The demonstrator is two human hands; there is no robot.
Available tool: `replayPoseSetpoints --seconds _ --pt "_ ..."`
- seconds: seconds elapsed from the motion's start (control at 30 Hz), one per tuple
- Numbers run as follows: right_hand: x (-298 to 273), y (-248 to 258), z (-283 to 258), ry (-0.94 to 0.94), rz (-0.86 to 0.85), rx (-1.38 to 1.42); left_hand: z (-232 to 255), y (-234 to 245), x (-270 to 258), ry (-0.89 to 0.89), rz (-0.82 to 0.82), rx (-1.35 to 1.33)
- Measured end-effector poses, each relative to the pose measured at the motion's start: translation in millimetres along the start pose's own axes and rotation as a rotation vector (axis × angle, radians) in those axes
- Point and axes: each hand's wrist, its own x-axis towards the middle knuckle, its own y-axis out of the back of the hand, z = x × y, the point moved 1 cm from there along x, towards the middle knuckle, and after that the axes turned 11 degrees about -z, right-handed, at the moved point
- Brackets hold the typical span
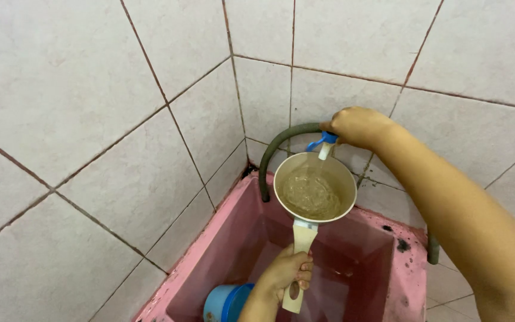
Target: Washing green leafy vegetables in a container using water from a tub in a bathroom area.
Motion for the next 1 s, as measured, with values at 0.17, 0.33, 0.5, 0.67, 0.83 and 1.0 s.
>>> replayPoseSetpoints --seconds 0.17,0.33,0.5,0.67,0.83,1.0 --pt "1 2 1 0.022 -0.042 -0.003 1 -3 -2 0.007 -0.019 -0.007" --pt "-2 4 -2 -0.006 -0.042 0.016 3 -6 -4 0.007 -0.004 0.018" --pt "-2 3 -2 0.008 -0.014 -0.025 3 -5 -4 0.005 0.0 0.012" --pt "-5 9 -8 -0.028 -0.045 0.0 3 -2 -2 0.012 0.017 0.014" --pt "9 1 -3 -0.028 -0.037 -0.063 2 2 -1 -0.005 -0.007 0.018" --pt "16 1 -2 -0.059 -0.054 -0.078 -1 6 -1 -0.022 -0.029 -0.011"
